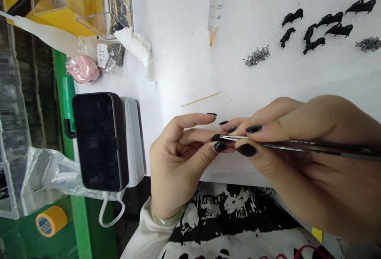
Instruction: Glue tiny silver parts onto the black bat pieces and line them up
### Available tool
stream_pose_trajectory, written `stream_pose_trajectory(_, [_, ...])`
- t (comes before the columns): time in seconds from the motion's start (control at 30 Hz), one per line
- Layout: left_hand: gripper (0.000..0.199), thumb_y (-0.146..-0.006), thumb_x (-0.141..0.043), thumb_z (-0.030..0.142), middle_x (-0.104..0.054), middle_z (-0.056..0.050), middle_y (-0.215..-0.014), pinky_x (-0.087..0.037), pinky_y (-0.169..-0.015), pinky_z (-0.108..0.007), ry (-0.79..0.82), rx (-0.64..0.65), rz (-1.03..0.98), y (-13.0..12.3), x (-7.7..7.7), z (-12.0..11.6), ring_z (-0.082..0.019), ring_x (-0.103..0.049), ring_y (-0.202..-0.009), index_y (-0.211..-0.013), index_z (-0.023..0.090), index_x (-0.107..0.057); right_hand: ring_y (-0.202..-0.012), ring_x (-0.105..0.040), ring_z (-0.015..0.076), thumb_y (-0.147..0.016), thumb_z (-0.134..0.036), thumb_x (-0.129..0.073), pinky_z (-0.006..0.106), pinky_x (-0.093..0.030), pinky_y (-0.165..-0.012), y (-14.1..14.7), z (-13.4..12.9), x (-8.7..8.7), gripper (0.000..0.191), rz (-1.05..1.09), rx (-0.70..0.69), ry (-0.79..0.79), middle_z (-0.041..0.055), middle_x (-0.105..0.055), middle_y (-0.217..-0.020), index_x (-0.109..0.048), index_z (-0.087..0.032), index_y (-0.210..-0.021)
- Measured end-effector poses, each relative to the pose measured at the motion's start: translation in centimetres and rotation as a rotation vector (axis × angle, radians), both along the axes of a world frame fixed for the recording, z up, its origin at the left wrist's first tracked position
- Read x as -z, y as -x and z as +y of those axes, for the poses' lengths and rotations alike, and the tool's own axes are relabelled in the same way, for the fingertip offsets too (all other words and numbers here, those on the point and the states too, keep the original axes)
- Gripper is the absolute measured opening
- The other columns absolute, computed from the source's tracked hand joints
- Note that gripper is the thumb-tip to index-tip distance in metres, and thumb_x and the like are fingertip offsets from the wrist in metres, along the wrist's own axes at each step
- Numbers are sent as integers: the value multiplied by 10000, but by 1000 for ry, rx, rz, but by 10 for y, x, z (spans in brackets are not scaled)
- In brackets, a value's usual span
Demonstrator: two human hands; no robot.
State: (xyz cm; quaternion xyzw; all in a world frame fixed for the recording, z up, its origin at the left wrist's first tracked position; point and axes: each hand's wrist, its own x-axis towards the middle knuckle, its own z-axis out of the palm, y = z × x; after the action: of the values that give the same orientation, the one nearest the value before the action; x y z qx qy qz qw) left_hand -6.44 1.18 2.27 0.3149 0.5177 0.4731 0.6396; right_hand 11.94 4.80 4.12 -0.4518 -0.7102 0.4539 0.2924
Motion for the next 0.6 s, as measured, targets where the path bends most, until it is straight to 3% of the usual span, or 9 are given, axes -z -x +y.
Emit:
stream_pose_trajectory(0.13, [303,-865,-774,128,-814,34,-896,-691,-827,-308,-1,24,-12,1,-1,-1,-205,-796,-846,-1083,325,-702,-803,-717,150,-925,-188,-608,262,-618,-610,6,-1,2,94,108,167,42,-19,-701,-925,-548,-254,-898])
stream_pose_trajectory(0.23, [303,-877,-761,128,-812,32,-906,-687,-842,-326,-4,34,-11,1,0,-2,-199,-793,-835,-1095,328,-694,-844,-719,146,-945,-193,-588,233,-581,-574,9,-4,6,75,139,179,51,-1,-698,-974,-550,-254,-921])
stream_pose_trajectory(0.43, [282,-896,-741,134,-812,21,-893,-693,-837,-350,-48,27,5,-1,3,-4,-212,-796,-827,-1103,321,-697,-799,-692,121,-930,-142,-611,182,-555,-544,9,-2,3,94,176,193,107,1,-668,-886,-602,-234,-948])
stream_pose_trajectory(0.6, [266,-908,-717,99,-808,37,-866,-687,-819,-287,-73,-5,-2,-3,3,-2,-180,-796,-795,-1077,305,-716,-769,-686,122,-889,-78,-643,215,-609,-644,12,-2,-4,161,361,230,230,-4,-699,-920,-607,-234,-913])
